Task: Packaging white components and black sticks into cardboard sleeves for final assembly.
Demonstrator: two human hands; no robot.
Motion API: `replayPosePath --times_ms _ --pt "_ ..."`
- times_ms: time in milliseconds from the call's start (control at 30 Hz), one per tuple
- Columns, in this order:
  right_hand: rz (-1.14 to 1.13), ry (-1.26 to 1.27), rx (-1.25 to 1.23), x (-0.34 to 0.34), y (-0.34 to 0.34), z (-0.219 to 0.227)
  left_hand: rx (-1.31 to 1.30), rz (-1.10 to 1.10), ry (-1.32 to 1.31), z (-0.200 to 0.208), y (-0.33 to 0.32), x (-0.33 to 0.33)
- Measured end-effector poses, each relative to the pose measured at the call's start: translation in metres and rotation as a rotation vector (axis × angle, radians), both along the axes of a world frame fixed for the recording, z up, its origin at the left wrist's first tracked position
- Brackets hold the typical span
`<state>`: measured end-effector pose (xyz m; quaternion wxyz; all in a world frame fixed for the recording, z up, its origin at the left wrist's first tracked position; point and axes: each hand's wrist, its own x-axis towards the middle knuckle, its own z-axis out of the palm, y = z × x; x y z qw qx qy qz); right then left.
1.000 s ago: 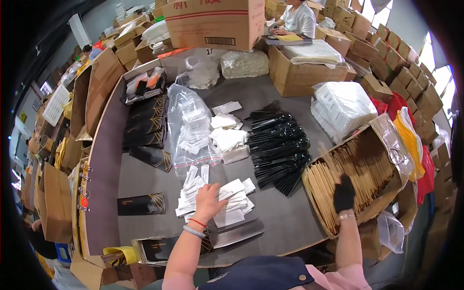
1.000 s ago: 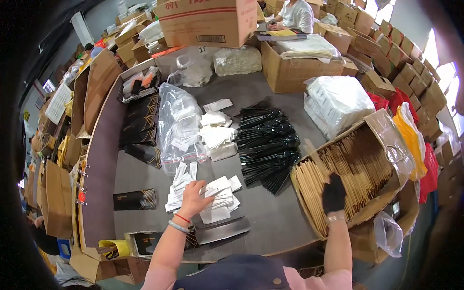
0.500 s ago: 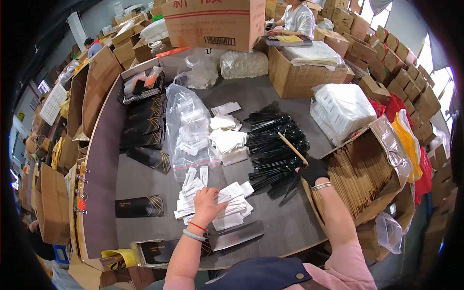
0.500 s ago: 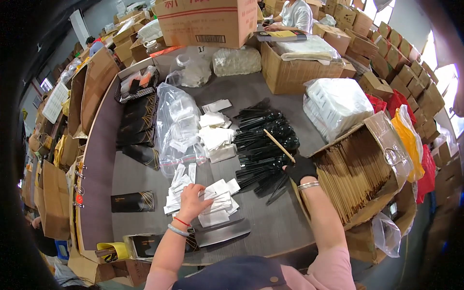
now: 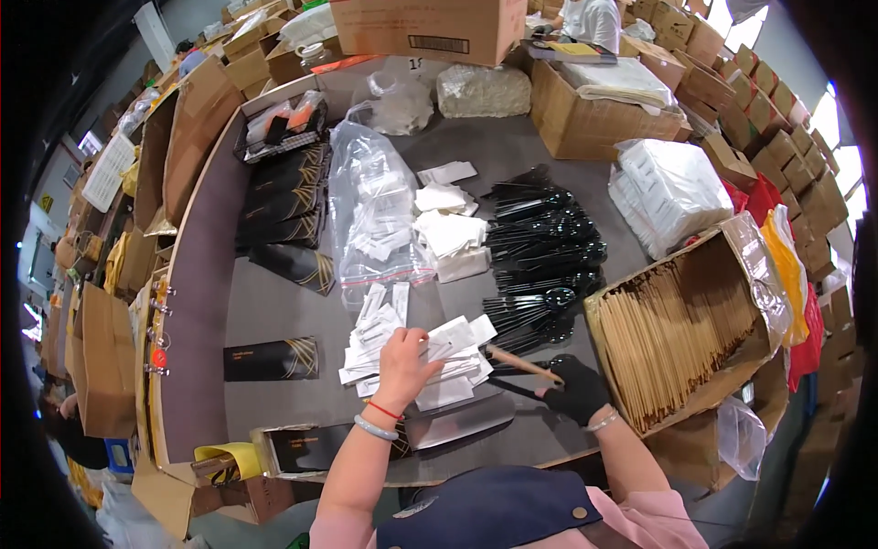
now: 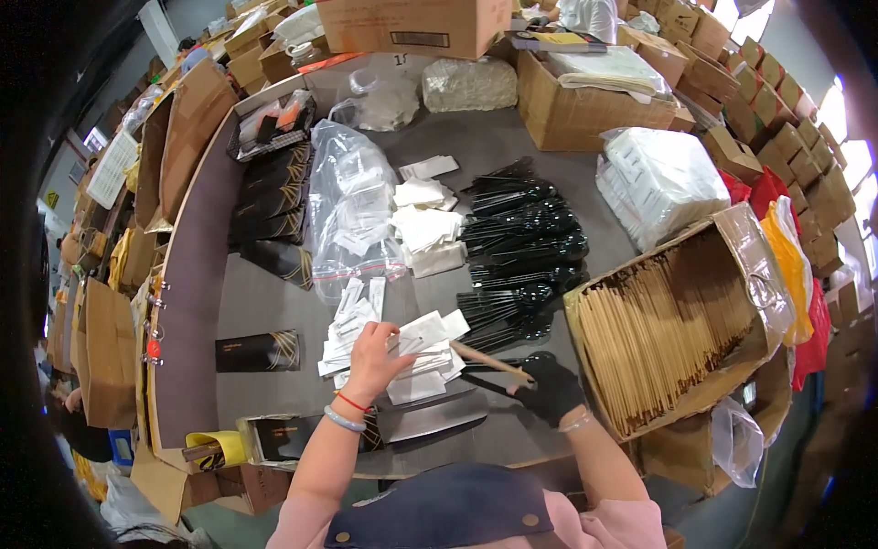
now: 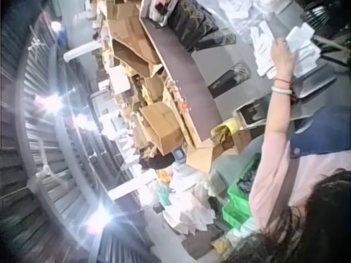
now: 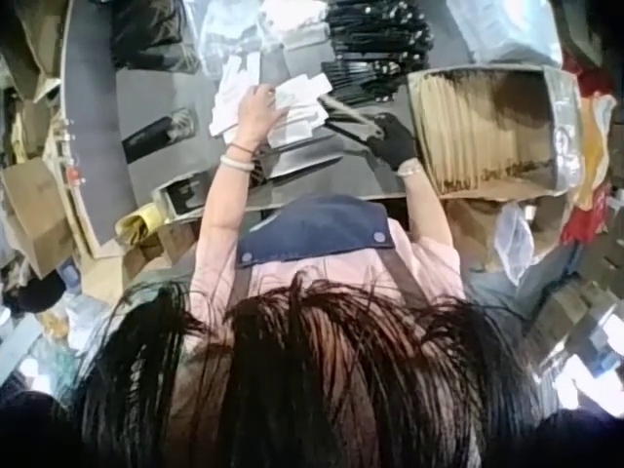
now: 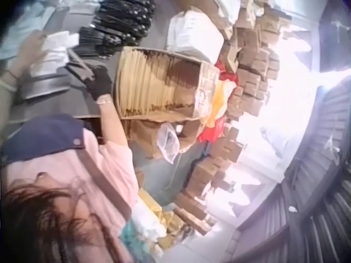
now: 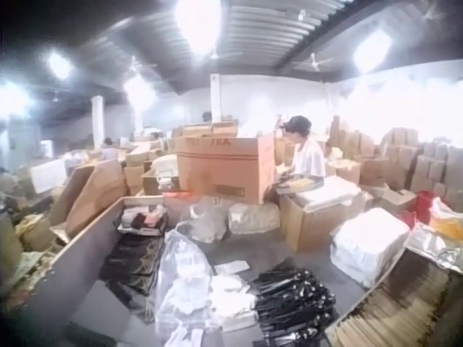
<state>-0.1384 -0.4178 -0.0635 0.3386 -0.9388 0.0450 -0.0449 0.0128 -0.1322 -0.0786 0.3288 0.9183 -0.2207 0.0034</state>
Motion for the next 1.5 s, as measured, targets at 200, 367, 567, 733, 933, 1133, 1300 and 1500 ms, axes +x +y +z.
replayPosePath --times_ms 200,367,567,733,933,1133,1300,1500 --pt "-0.036 0.160 -0.157 -0.022 -0.004 -0.027 -0.036 -0.026 0.107 0.010 -0.006 0.001" --pt "-0.087 0.396 0.018 -0.024 -0.011 -0.017 -0.170 0.029 0.245 0.002 -0.003 -0.002" --pt "-0.065 0.465 0.100 -0.021 -0.022 -0.007 -0.494 0.037 0.637 0.009 0.016 -0.025" --pt "0.160 0.332 0.157 0.023 -0.003 0.020 0.011 -0.225 0.129 0.020 0.034 -0.086" --pt "0.568 0.272 0.056 0.048 0.064 -0.010 0.270 -0.302 -0.142 0.019 0.044 -0.140" --pt "0.382 0.128 -0.017 0.024 0.065 0.001 0.260 -0.236 -0.214 0.027 0.060 -0.146" --pt "0.432 0.008 -0.099 0.004 0.046 -0.007 0.366 -0.215 -0.116 0.025 0.066 -0.144" --pt "0.611 -0.054 -0.078 0.005 0.056 -0.010 0.262 -0.108 -0.053 0.029 0.086 -0.140"
